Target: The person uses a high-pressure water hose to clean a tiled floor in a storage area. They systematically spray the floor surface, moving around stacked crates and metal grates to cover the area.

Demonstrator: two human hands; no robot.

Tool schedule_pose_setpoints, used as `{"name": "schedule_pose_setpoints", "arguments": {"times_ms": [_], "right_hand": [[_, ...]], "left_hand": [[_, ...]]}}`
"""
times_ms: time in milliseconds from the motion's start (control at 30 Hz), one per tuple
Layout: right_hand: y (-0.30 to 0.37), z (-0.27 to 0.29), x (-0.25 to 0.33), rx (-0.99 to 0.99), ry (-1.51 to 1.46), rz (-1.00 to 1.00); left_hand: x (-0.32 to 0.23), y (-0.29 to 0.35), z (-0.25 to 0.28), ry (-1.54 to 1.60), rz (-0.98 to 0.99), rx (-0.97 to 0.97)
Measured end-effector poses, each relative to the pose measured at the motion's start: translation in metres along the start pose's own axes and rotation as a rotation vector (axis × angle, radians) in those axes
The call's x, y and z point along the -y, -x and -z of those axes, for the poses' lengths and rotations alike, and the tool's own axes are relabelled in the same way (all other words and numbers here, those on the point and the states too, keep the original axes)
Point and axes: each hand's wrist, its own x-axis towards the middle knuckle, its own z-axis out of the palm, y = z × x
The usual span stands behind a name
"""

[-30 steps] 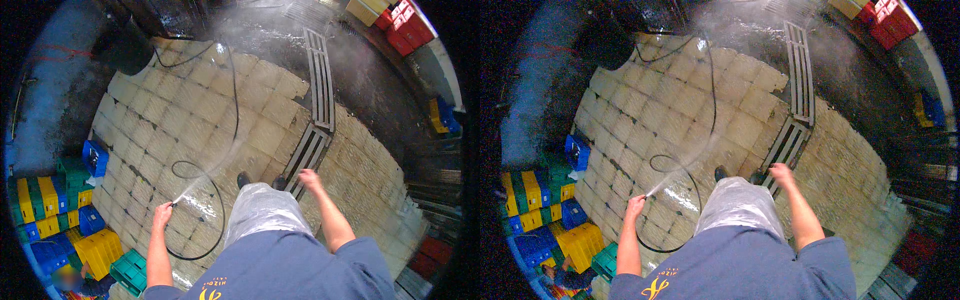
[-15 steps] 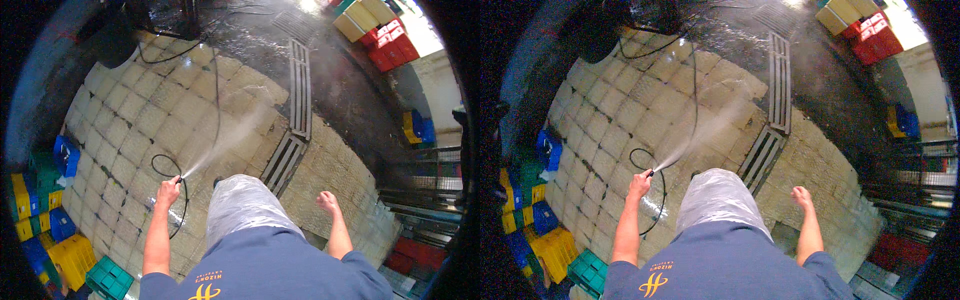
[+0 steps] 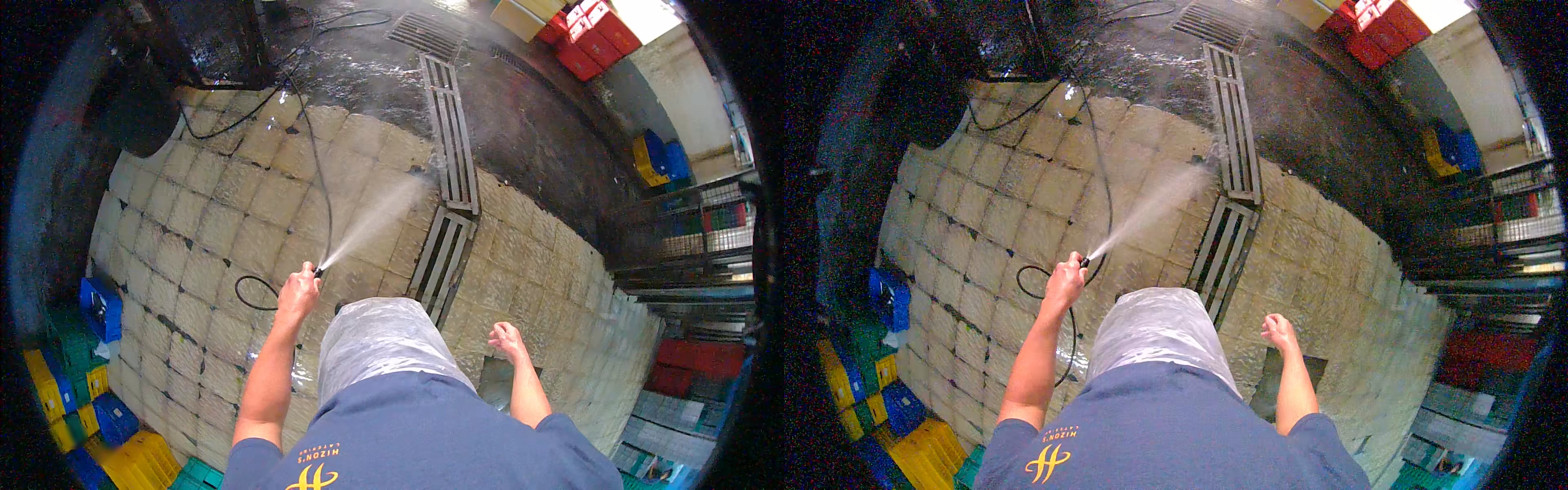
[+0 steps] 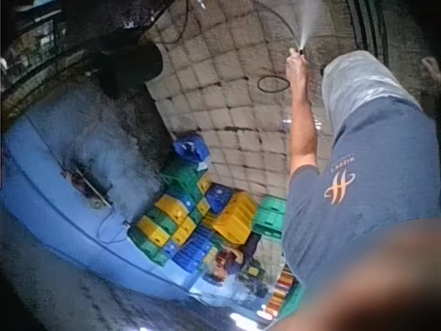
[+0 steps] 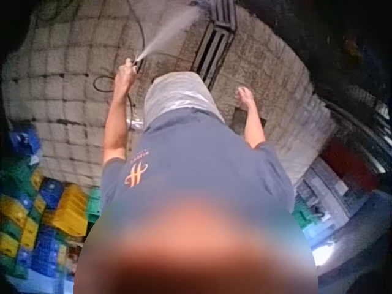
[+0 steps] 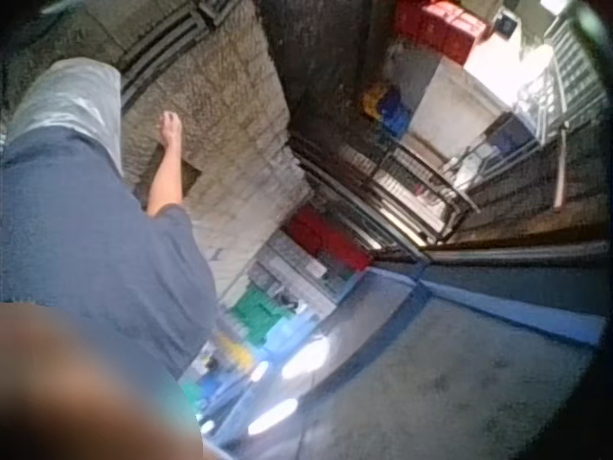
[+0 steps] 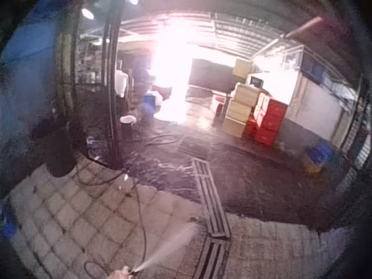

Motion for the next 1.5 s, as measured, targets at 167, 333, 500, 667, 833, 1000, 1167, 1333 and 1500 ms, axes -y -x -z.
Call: {"name": "schedule_pose_setpoints", "arguments": {"times_ms": [167, 333, 500, 667, 833, 1000, 1167, 1333, 1500], "right_hand": [[0.02, -0.006, -0.051, -0.035, -0.102, -0.103], [0.024, -0.015, -0.087, -0.027, -0.159, -0.172], [0.005, -0.015, -0.107, 0.036, -0.169, -0.25], [-0.046, 0.0, -0.099, 0.037, -0.216, -0.222], [-0.102, 0.03, -0.068, 0.0, -0.328, -0.092], [-0.141, 0.057, -0.052, 0.011, -0.359, -0.075], [-0.169, 0.087, -0.062, 0.011, -0.347, -0.139], [-0.185, 0.1, -0.077, -0.013, -0.424, -0.162], [-0.181, 0.104, -0.079, 0.007, -0.38, -0.163]], "left_hand": [[-0.029, -0.029, 0.016, -0.049, -0.074, -0.053], [-0.053, -0.048, 0.031, -0.121, -0.06, -0.039], [-0.094, -0.06, 0.036, -0.173, -0.086, -0.062], [-0.121, -0.089, 0.025, -0.208, -0.074, -0.049], [-0.112, -0.079, -0.003, -0.128, -0.024, 0.037], [-0.155, -0.07, -0.038, -0.165, -0.044, 0.017], [-0.203, -0.08, -0.056, -0.153, -0.046, -0.055], [-0.212, -0.081, -0.062, -0.112, -0.013, -0.1], [-0.219, -0.094, -0.077, -0.082, -0.029, -0.14]]}}
